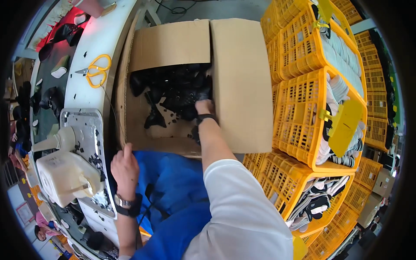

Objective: Trims edges of shoe boots and applies adhesive with a brush.

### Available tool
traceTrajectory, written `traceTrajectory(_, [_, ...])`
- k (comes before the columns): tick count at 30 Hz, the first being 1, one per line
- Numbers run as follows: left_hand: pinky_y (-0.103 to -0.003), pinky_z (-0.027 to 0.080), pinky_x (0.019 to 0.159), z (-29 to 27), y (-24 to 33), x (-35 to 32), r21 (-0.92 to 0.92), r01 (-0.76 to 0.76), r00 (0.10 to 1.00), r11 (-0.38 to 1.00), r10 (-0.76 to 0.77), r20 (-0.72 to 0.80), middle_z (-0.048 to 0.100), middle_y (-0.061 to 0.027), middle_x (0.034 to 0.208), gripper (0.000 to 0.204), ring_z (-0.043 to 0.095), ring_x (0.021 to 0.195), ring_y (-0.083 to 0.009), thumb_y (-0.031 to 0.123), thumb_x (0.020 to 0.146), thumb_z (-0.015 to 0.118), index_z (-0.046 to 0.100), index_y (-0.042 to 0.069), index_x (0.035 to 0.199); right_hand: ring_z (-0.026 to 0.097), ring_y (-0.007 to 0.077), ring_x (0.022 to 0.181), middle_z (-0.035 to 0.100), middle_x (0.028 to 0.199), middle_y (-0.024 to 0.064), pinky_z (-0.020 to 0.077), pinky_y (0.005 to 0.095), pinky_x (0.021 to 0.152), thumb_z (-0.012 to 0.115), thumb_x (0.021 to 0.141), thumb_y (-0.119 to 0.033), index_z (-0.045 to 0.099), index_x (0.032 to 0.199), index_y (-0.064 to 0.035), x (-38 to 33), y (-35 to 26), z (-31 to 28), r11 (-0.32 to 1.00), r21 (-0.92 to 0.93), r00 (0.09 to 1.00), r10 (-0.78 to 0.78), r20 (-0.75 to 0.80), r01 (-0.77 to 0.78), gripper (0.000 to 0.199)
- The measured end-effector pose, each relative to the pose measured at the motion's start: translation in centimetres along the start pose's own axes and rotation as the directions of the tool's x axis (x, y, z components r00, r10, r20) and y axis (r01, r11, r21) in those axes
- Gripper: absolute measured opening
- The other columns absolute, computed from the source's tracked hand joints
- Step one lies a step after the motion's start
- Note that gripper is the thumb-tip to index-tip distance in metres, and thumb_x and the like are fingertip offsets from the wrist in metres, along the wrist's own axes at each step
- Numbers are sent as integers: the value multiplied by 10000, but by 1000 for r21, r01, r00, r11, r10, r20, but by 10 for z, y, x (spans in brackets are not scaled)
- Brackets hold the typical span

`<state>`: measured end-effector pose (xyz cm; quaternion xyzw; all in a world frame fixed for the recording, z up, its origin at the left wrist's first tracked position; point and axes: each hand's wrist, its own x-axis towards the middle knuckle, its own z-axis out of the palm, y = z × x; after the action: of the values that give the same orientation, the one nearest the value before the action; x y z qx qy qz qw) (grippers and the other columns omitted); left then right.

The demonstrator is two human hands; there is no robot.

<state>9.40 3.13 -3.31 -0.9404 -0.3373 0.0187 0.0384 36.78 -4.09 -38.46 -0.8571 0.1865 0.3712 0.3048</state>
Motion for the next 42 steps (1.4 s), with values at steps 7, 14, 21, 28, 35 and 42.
traceTrajectory(7, [-375, 411, 579, 12, -13, -2, -113, 32, 998, 993, -25, 62, 460, -84, 671, 295, 496, 622, -263, 83, 711, 580, 563, 120, 1003, 499, 299, 1100, 399, 1312, 162, 402, 338, 910, 634, 758, -234, 260, 1331, -15, -10, 6, 23, 954, 269, 973, -176, 146, 132, 718])
traceTrajectory(14, [-371, 404, 573, 14, -15, 3, -196, 12, 995, 980, 7, 97, 462, -85, 669, 251, 490, 622, -263, 56, 732, 561, 578, 96, 980, 613, 229, 899, 610, 1017, 139, 475, 327, 782, 697, 703, -374, 576, 1038, 25, -56, -17, 3, 616, -609, 865, -393, 313, 500, 535])
traceTrajectory(21, [-372, 400, 574, 17, -19, 1, -239, -7, 996, 971, 28, 86, 452, -94, 684, 274, 484, 629, -271, 45, 731, 560, 567, 94, 1001, 573, 193, 915, 633, 968, 102, 428, 299, 834, 661, 748, -184, 605, 1013, 20, -72, -55, -8, 947, 180, 735, -321, 597, 267, 338])
traceTrajectory(28, [-375, 393, 573, 12, -24, 0, -240, 27, 997, 970, -9, 76, 450, -93, 688, 289, 482, 634, -272, 34, 726, 560, 568, 87, 1010, 520, 223, 1006, 575, 1032, 84, 422, 350, 843, 616, 761, -85, 555, 1063, -41, -67, -10, 28, 947, 322, 808, -202, 554, 16, 311])
traceTrajectory(35, [-389, 402, 595, 10, -25, 7, -292, 9, 994, 956, 23, 107, 441, -102, 682, 273, 485, 654, -286, 27, 715, 565, 573, 90, 981, 449, 275, 1118, 401, 1298, 146, 399, 388, 855, 627, 781, -238, 217, 1369, -106, -9, 8, 71, 978, 205, 991, 20, 136, -48, 729])
traceTrajectory(42, [-418, 449, 761, 12, -31, 0, -290, 55, 983, 955, -1, 183, 421, -104, 705, 371, 494, 701, -303, 103, 675, 606, 564, 150, 1041, 373, 346, 1205, 325, 1368, 129, 322, 538, 932, 702, 725, -242, 193, 1383, -153, -17, -31, 71, 916, 393, 957, -42, 287, -78, 837])
